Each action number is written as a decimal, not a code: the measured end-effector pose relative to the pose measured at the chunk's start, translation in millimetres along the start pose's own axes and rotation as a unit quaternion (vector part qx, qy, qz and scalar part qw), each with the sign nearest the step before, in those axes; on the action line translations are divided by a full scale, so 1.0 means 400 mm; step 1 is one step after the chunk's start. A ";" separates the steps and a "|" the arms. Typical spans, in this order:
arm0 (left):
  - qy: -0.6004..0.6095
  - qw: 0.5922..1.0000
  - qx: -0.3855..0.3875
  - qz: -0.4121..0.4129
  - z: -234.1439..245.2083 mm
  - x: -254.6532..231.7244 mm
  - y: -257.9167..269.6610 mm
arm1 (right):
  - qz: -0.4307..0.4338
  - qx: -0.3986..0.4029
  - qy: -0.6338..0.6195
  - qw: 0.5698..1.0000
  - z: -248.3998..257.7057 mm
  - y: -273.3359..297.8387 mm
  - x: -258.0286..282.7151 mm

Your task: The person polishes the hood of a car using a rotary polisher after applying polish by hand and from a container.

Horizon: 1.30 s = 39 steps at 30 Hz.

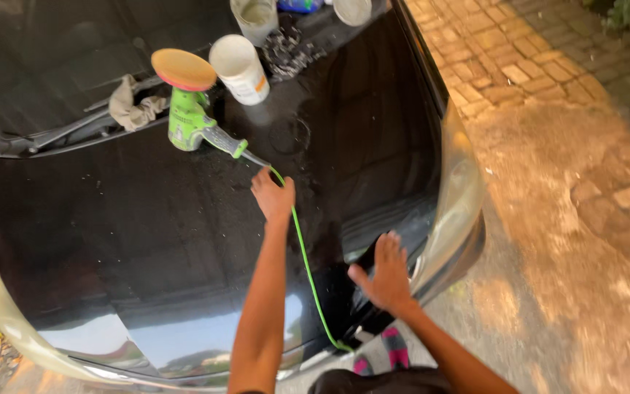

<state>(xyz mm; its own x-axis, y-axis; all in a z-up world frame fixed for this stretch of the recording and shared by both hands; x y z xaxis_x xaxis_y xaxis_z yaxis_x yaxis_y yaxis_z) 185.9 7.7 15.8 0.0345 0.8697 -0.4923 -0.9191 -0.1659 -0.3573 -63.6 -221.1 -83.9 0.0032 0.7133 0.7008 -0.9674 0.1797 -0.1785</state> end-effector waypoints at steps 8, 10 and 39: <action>0.104 0.990 0.024 -0.092 0.066 -0.013 0.163 | 0.125 0.054 -0.029 0.990 -0.054 -0.237 0.117; 0.116 0.988 0.032 -0.097 0.091 -0.015 0.162 | 0.189 0.066 -0.028 0.979 -0.063 -0.327 0.160; 0.584 0.777 0.114 0.205 0.014 0.297 0.119 | 0.090 -0.015 -0.039 0.995 -0.377 -0.893 0.732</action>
<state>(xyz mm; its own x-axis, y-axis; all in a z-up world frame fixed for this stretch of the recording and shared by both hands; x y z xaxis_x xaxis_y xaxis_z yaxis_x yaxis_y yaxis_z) 143.9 105.8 -55.1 -0.0690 -0.2713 -0.9600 -0.9878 -0.1158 0.1037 321.0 25.5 81.0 -0.1907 0.6818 0.7063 -0.9425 0.0740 -0.3258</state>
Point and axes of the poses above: each hand's wrist, its own y-axis away from the middle knuckle, its own z-axis out of the back of the hand, x = y × z, the point moved 8 cm from there along -y, towards the middle knuckle, and after that the axes turned 14 degrees about -y, right-handed, at the moved point
